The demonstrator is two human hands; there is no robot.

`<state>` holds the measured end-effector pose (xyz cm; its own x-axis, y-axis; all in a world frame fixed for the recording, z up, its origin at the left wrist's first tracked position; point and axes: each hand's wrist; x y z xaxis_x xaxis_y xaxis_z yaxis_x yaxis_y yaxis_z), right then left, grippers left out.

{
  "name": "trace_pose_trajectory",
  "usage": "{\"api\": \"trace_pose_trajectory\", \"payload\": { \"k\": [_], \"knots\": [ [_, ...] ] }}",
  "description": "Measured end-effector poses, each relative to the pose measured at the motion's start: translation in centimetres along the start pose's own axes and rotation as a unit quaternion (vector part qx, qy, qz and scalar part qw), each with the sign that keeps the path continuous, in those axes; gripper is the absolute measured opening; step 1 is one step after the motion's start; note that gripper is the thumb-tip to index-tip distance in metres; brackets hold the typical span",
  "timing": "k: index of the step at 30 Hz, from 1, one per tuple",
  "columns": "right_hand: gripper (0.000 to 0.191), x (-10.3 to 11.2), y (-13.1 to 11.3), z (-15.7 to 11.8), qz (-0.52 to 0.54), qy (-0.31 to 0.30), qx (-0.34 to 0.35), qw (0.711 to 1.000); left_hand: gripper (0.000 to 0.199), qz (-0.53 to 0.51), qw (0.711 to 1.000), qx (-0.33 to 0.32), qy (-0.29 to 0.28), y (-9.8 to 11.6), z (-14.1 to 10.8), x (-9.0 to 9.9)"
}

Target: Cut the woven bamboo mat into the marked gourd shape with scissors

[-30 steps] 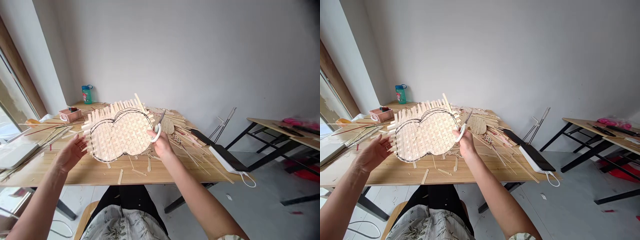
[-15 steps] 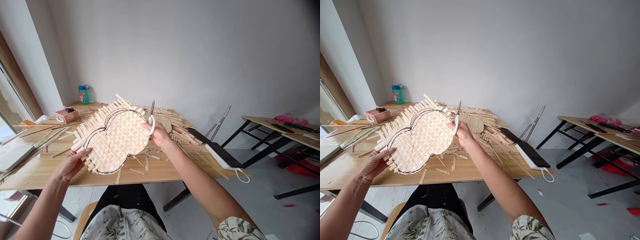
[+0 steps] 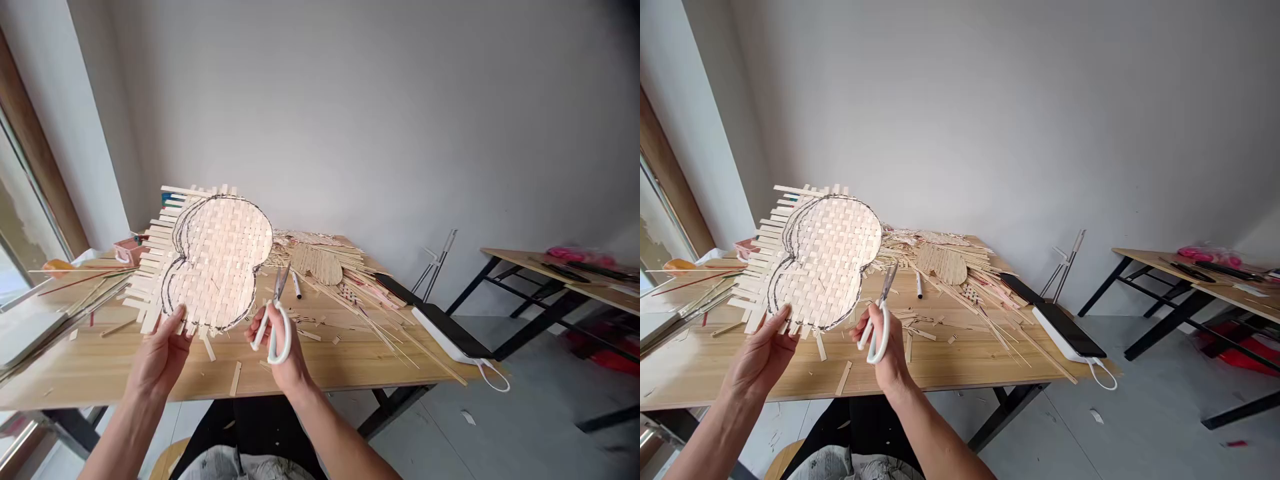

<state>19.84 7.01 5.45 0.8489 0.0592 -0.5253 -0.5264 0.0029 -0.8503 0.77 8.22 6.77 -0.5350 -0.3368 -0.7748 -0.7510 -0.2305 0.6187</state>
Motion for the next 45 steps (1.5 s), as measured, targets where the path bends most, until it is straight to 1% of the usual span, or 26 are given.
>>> {"api": "trace_pose_trajectory", "payload": {
  "k": [2, 5, 11, 14, 16, 22, 24, 27, 29, 32, 38, 42, 45],
  "knots": [
    [0.055, -0.5, 0.3, -0.7, 0.01, -0.018, -0.005, 1.0, 0.032, -0.012, 1.0, -0.011, 0.015, -0.1, -0.1, -0.1],
    [0.056, -0.8, 0.0, -1.4, 0.016, -0.041, -0.015, 0.999, 0.031, -0.008, 0.999, -0.024, 0.03, -0.2, 0.1, 0.3],
    [0.058, -0.9, -1.1, -2.2, 0.015, -0.071, -0.057, 0.996, 0.033, 0.018, 0.998, -0.068, 0.0, -0.3, 0.6, 1.4],
    [0.057, -0.9, -1.9, -1.9, 0.038, -0.081, -0.084, 0.992, 0.035, 0.032, 0.996, -0.077, -0.015, -0.3, 0.5, 1.6],
    [0.055, -0.7, -2.4, -1.6, 0.063, -0.092, -0.116, 0.987, 0.035, 0.041, 0.995, -0.083, -0.027, -0.2, 0.4, 1.5],
    [0.05, 0.7, -3.5, -0.7, 0.122, -0.169, -0.226, 0.952, 0.034, 0.061, 0.993, -0.077, -0.062, 0.3, 0.7, 1.7],
    [0.05, 1.4, -3.8, -0.4, 0.125, -0.197, -0.259, 0.937, 0.033, 0.069, 0.992, -0.066, -0.077, 0.6, 1.1, 2.0],
    [0.051, 2.4, -4.3, 0.1, 0.109, -0.257, -0.299, 0.912, 0.031, 0.077, 0.991, -0.044, -0.103, 1.1, 1.9, 2.6],
    [0.051, 2.9, -4.4, 0.5, 0.088, -0.297, -0.301, 0.902, 0.03, 0.078, 0.99, -0.035, -0.116, 1.3, 2.4, 2.9],
    [0.05, 3.6, -4.2, 0.8, 0.059, -0.323, -0.284, 0.901, 0.029, 0.082, 0.988, -0.035, -0.126, 1.4, 3.3, 3.4],
    [0.051, 4.5, -3.5, 1.1, 0.052, -0.351, -0.299, 0.886, 0.028, 0.087, 0.988, -0.046, -0.12, 1.6, 4.4, 4.2],
    [0.053, 4.4, -3.4, 1.2, 0.042, -0.356, -0.299, 0.884, 0.036, 0.093, 0.985, -0.038, -0.139, 1.7, 4.0, 4.1],
    [0.053, 4.2, -3.7, 1.2, 0.022, -0.352, -0.304, 0.885, 0.043, 0.099, 0.985, -0.023, -0.14, 1.7, 3.8, 4.0]
  ]
}}
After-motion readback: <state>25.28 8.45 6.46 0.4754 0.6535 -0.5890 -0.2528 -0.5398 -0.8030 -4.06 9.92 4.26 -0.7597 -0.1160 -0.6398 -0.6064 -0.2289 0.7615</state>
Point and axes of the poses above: each hand's wrist, its own z-axis towards the middle knuckle, its own x-axis out of the back of the hand, y = z × x, and after that the axes turned 4 degrees about -x, right-handed
